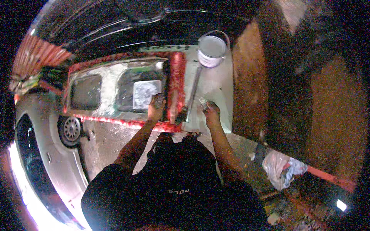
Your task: The person scoops a white paste from a container and spreads it onto a car hood using a plastic scraper. They repeatedly apply and smooth the filler across the surface, occasionally dipping the scraper into a can to gather more material.
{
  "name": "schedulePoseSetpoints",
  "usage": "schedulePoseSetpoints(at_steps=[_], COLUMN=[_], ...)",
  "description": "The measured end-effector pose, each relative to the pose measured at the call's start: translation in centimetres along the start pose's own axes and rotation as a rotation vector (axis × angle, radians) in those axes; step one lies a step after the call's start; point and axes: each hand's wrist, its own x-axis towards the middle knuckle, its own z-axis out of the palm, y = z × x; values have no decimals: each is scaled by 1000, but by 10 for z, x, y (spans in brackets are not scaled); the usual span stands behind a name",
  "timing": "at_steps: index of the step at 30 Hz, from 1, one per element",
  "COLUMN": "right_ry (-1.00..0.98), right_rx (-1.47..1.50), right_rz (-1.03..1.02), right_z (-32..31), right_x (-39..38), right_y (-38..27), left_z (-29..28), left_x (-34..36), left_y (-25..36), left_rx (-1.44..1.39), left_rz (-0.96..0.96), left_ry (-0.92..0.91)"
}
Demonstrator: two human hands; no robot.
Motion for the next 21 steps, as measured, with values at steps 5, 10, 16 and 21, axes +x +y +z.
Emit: schedulePoseSetpoints(at_steps=[5,10,16,21], right_ry=[-151,-107,-20,105], right_rx=[-73,-113,-147,-157], right_rz=[182,315,298,244], right_z=[58,115,156,189], right_x=[13,17,18,13], right_y=[45,90,139,170], left_z=[-67,-118,-144,-143], left_x=[-8,-3,24,46], left_y=[-23,-58,-95,-162], left_rx=[36,78,-8,-4], left_rz=[41,-65,-278,-239], left_ry=[202,323,182,43])
